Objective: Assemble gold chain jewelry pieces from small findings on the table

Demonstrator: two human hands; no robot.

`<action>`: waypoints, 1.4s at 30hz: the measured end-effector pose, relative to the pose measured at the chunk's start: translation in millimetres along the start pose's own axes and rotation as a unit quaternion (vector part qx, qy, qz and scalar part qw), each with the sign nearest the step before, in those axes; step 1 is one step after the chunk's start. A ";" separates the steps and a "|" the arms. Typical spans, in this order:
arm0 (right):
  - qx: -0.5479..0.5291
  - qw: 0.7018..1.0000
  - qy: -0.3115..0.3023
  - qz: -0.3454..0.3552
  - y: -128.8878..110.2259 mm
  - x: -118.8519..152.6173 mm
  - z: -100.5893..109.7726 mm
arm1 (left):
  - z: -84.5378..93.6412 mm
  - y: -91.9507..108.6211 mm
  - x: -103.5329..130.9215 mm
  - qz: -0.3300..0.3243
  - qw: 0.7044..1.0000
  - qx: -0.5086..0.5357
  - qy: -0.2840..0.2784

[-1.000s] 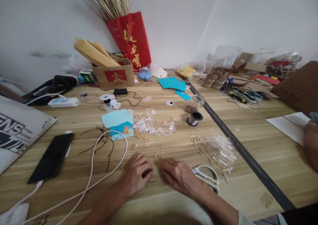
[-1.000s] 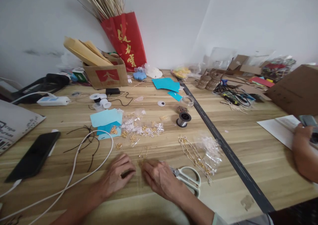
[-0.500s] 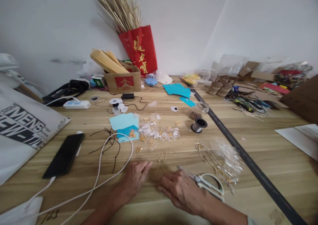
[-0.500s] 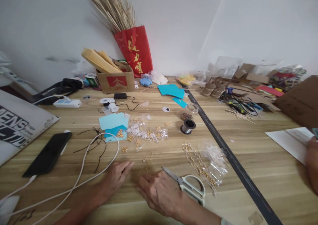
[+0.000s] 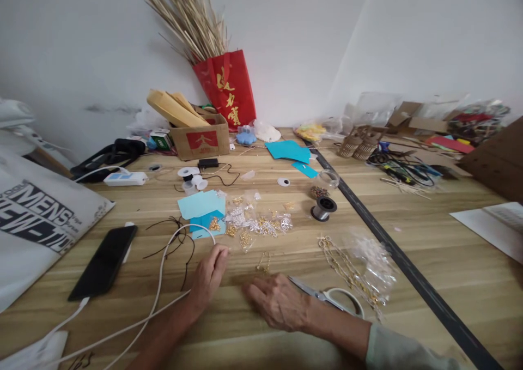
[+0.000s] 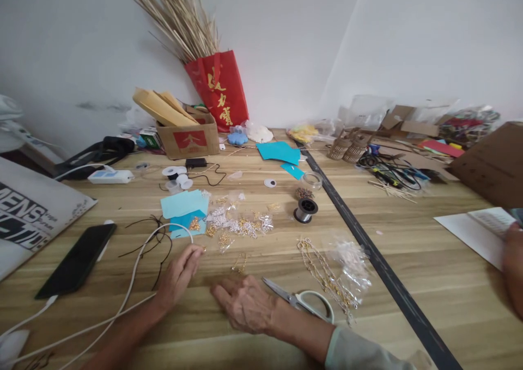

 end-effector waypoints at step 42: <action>-0.024 0.997 0.044 0.057 17.6 1.5 -10.7 | -36.3 19.8 -109.2 -0.205 0.934 -0.282 -0.083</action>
Point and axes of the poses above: each hand's wrist, its own x-axis away from the middle knuckle, its own z-axis out of the back of the hand, y = z × x, the point moved 1 cm from there along -x, towards the middle knuckle, and after that the axes turned 11 degrees about -y, right-handed, at the moved point
